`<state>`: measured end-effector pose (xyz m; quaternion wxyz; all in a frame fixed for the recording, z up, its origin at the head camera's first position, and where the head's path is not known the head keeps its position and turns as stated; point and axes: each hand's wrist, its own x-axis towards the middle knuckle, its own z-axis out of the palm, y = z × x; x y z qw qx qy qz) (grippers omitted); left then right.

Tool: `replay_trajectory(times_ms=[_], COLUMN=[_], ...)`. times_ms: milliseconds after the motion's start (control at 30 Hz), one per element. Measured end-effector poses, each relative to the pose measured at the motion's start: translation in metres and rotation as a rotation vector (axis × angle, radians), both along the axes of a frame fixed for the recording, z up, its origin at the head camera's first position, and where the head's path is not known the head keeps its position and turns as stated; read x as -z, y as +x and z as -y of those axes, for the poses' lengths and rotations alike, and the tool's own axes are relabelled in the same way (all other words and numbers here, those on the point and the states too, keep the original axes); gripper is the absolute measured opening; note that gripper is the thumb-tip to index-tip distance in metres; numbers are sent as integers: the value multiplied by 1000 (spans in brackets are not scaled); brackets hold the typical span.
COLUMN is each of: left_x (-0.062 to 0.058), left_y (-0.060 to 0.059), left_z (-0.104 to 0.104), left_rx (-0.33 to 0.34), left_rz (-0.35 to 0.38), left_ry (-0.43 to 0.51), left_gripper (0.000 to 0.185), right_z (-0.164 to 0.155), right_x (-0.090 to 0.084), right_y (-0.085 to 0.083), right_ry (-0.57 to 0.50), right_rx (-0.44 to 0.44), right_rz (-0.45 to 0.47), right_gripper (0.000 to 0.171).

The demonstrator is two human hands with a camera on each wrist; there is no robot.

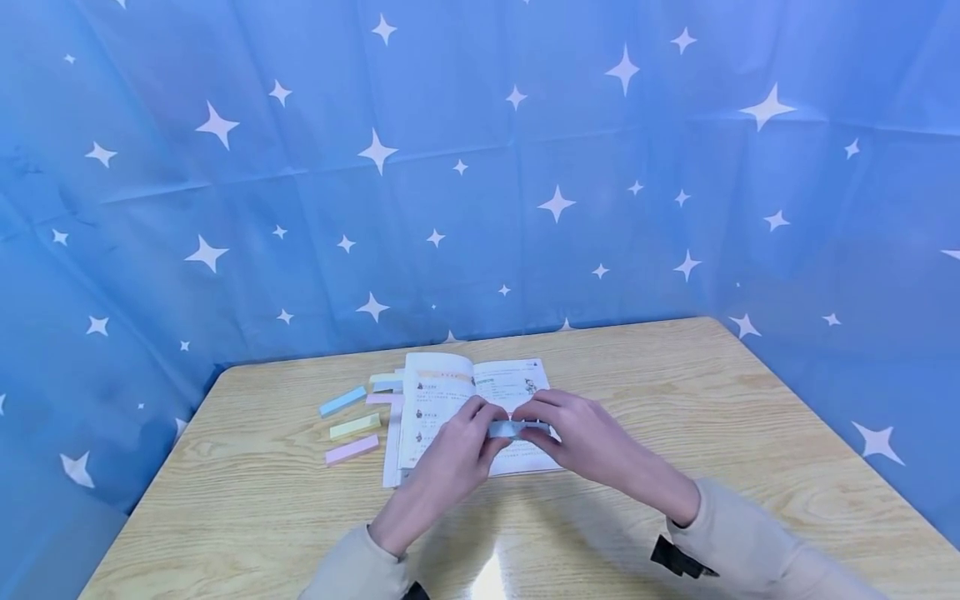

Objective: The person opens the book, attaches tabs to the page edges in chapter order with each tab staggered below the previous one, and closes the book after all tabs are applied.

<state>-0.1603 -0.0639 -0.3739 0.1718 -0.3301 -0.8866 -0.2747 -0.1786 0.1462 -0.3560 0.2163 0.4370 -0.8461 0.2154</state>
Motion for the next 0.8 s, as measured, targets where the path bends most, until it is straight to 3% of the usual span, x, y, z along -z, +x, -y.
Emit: replay_trajectory(times_ms=[367,567,800], left_x=[0,3,6], left_y=[1,2,10], left_z=[11,26,58], left_rx=[-124,-191,-300], left_rz=[-36,14,105], left_ry=[23,54,56], left_gripper=[15,15,16], right_z=[6,0,-8], right_x=[0,2,8], right_y=[-3,-9,-19], right_ry=[-186,-216,-192], right_rx=[-21,16,73], right_rz=[116,212,353], right_gripper=[16,12,9])
